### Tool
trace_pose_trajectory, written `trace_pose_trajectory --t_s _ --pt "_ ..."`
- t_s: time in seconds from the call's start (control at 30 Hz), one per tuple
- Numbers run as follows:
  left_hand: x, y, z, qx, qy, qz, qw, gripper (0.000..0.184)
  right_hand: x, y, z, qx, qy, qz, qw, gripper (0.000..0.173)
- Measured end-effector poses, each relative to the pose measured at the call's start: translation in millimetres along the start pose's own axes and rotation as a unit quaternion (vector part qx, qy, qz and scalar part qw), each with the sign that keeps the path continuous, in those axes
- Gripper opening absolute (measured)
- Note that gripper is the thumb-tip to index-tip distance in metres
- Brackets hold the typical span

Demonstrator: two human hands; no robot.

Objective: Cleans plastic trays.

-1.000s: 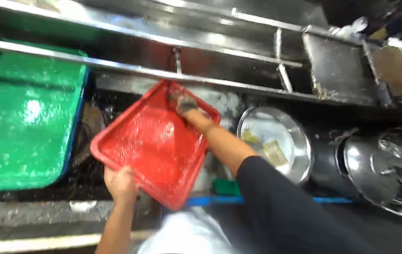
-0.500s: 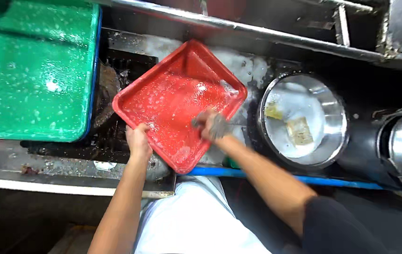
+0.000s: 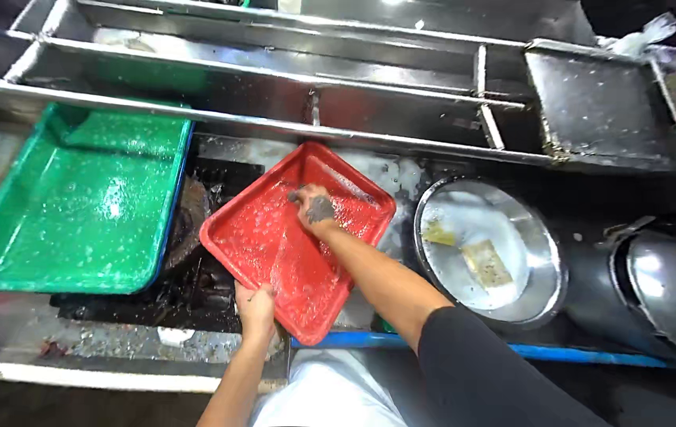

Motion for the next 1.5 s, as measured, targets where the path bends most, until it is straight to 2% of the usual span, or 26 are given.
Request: trace_pose_trajectory --t_s 0.1,0.13,0.17,0.27,0.37,0.43,0.5,0.6,0.67,0.73,0.83,0.9,0.97,1.03,1.07,1.13,1.17,1.3,1.37,1.43,1.5 --pt "0 1 7 0.008 -0.021 0.009 1.0 0.073 42 -40 -7 -0.041 0.147 0.063 0.986 0.033" --pt "1 0 7 0.008 -0.027 0.01 1.0 0.07 46 -42 -4 -0.04 0.175 0.063 0.982 0.035" --pt "3 1 5 0.003 -0.03 0.014 0.999 0.069 41 -39 6 -0.043 0.166 0.055 0.984 0.036" --pt "3 4 3 -0.009 -0.051 0.017 0.999 0.074 -23 -2 66 -0.029 0.012 -0.013 0.999 0.039" --pt "-3 3 5 -0.024 -0.071 0.009 0.997 0.072 -92 42 88 0.0 -0.072 -0.093 0.993 0.052" --pt "-6 5 7 -0.035 -0.089 0.005 0.995 0.064 -108 52 66 0.012 -0.113 -0.131 0.985 0.054" --pt "-8 4 13 -0.031 -0.095 0.018 0.995 0.062 -108 52 28 0.028 -0.194 -0.14 0.971 0.05" --pt "-4 5 17 -0.043 -0.079 0.043 0.995 0.064 -93 37 -44 0.049 -0.325 -0.142 0.934 0.049" --pt "-3 6 20 -0.051 -0.072 0.055 0.995 0.07 -70 36 -86 0.102 -0.362 -0.137 0.916 0.05" --pt "-5 5 23 -0.042 -0.064 0.063 0.995 0.079 -31 40 -114 0.163 -0.334 -0.084 0.924 0.052" --pt "-9 3 23 -0.019 -0.045 0.08 0.996 0.085 40 19 -135 0.195 -0.197 0.009 0.961 0.04" --pt "-12 2 19 0.008 -0.036 0.078 0.996 0.085 61 -2 -127 0.161 -0.061 0.046 0.984 0.037" --pt "-9 4 13 0.023 -0.035 0.073 0.996 0.082 40 -16 -101 0.066 -0.006 0.036 0.997 0.037" --pt "-7 10 10 0.024 -0.044 0.07 0.996 0.081 -15 -9 -59 -0.022 -0.056 -0.012 0.998 0.036" --pt "-7 13 10 0.023 -0.055 0.06 0.996 0.079 -49 0 -41 -0.05 -0.097 -0.038 0.993 0.041" --pt "-8 16 14 0.029 -0.073 0.039 0.996 0.074 -104 29 -28 -0.058 -0.173 -0.064 0.981 0.046" --pt "-7 17 14 0.027 -0.079 0.034 0.996 0.072 -116 42 -35 -0.052 -0.202 -0.078 0.975 0.043" --pt "-10 19 19 -0.009 -0.086 0.044 0.995 0.071 -76 57 -101 0.088 -0.284 -0.107 0.949 0.045" --pt "-12 26 23 -0.015 -0.081 0.042 0.996 0.07 -62 51 -135 0.131 -0.244 -0.069 0.958 0.044" --pt "-18 38 25 -0.009 -0.072 0.05 0.996 0.074 -67 49 -154 0.104 -0.186 0.0 0.977 0.04" --pt "-30 56 26 0.012 -0.067 0.082 0.994 0.083 -69 52 -163 -0.013 -0.173 0.043 0.984 0.04"
Point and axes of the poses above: each hand's wrist, its own z-axis towards the middle knuckle, its own y-axis out of the back of the hand, x = y × z, the point moved 1 cm from there along z, towards the middle knuckle, and after that the axes turned 2 degrees about x, right-handed, at the moved point
